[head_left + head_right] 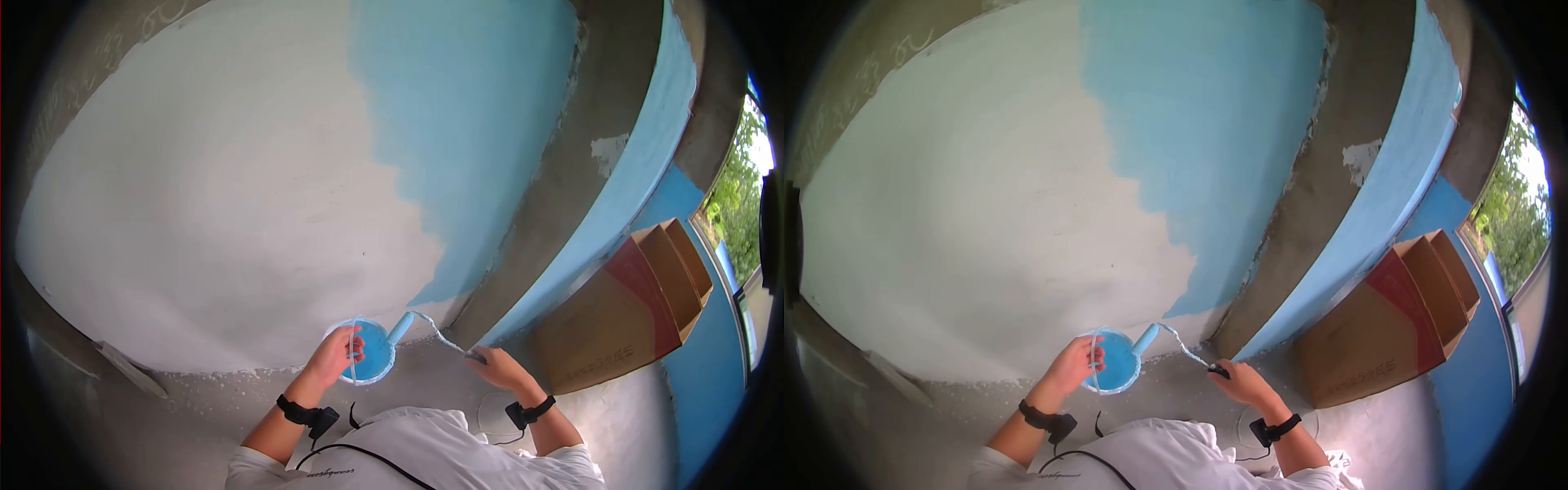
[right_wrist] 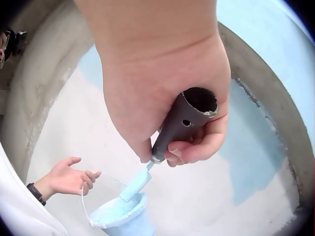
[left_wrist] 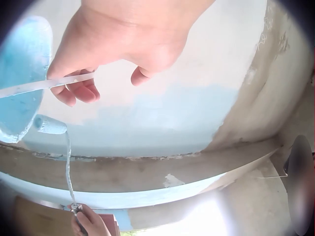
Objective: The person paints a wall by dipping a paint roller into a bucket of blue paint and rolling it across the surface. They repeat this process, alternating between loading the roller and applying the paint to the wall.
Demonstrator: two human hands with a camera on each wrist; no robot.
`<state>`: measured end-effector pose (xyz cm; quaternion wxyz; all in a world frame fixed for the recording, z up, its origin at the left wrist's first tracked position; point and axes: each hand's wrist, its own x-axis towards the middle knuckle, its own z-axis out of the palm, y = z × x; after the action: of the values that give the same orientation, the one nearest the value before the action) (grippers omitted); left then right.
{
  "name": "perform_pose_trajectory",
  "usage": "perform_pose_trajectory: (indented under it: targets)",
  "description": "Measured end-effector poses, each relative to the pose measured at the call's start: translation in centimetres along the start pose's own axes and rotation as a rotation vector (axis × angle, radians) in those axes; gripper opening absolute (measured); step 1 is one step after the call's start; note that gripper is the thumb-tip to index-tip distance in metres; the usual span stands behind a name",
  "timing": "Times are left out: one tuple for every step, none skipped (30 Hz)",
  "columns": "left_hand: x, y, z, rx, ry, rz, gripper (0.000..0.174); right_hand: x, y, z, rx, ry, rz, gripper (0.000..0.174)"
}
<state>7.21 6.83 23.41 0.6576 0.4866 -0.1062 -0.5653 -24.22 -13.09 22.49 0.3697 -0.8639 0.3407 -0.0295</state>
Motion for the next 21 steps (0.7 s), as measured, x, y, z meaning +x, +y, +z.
perform_pose_trajectory:
  targets:
    - [0.2,-0.1,0.4,0.027,0.008,-0.019,0.036,-0.3,0.3,-0.1,-0.014,-0.020,-0.030,0.031]
    - [0.8,-0.2,0.9,0.051,0.004,-0.008,0.037,-0.4,0.6,-0.1,0.018,-0.016,-0.018,0.031]
    - [1.2,-0.4,1.3,0.074,0.000,-0.002,0.039,-0.6,0.9,0.1,0.014,-0.028,-0.067,0.031]
    - [1.5,-0.7,1.7,0.094,0.006,-0.030,0.039,-0.8,1.0,0.2,0.008,-0.045,-0.113,0.032]
    - [1.9,-0.9,2.3,0.109,-0.007,-0.026,0.040,-0.9,0.9,0.1,-0.005,-0.074,-0.091,0.031]
    - [2.1,-1.2,2.7,0.120,-0.014,-0.027,0.042,-0.6,1.3,0.1,0.025,-0.091,-0.071,0.031]
    - [2.5,-1.6,2.9,0.126,0.009,-0.068,0.042,-0.2,1.8,0.4,0.005,-0.091,-0.112,0.030]
    - [3.0,-1.9,3.1,0.139,-0.030,-0.054,0.042,0.0,2.2,0.7,-0.014,-0.095,-0.154,0.029]
    - [3.2,-2.3,3.2,0.148,-0.068,-0.041,0.043,0.2,2.1,0.6,-0.042,-0.125,-0.145,0.029]
    - [3.1,-2.5,3.2,0.146,-0.042,-0.087,0.043,0.5,1.9,0.7,-0.070,-0.158,-0.135,0.028]
    - [3.5,-2.5,3.4,0.151,-0.082,-0.086,0.043,0.8,2.1,1.0,-0.046,-0.186,-0.111,0.028]
    - [3.9,-2.7,3.7,0.154,-0.127,-0.079,0.042,1.4,2.4,1.3,-0.097,-0.208,-0.099,0.029]
    - [4.1,-3.0,4.0,0.152,-0.117,-0.106,0.042,1.8,2.7,1.7,-0.151,-0.228,-0.093,0.030]
    - [4.3,-3.2,4.3,0.188,-0.107,-0.135,0.043,2.2,2.6,2.2,-0.139,-0.244,-0.081,0.030]
    - [4.5,-3.5,4.7,0.225,-0.097,-0.157,0.044,2.5,2.7,2.5,-0.183,-0.237,-0.086,0.030]
    - [4.7,-4.0,4.9,0.223,-0.086,-0.167,0.044,2.8,2.9,2.8,-0.228,-0.228,-0.096,0.031]
    - [4.9,-4.6,5.3,0.220,-0.110,-0.181,0.043,3.0,3.2,3.1,-0.221,-0.240,-0.100,0.031]
    - [5.1,-5.1,5.9,0.218,-0.132,-0.195,0.042,3.3,3.6,3.7,-0.281,-0.202,-0.131,0.028]
    - [5.2,-5.5,6.6,0.218,-0.120,-0.202,0.042,3.5,4.0,4.3,-0.339,-0.163,-0.161,0.025]
    - [5.5,-5.9,7.3,0.225,-0.117,-0.198,0.041,3.9,4.4,4.9,-0.331,-0.172,-0.162,0.025]
    - [5.5,-6.2,7.7,0.231,-0.115,-0.197,0.040,4.5,4.8,5.6,-0.384,-0.192,-0.176,0.020]
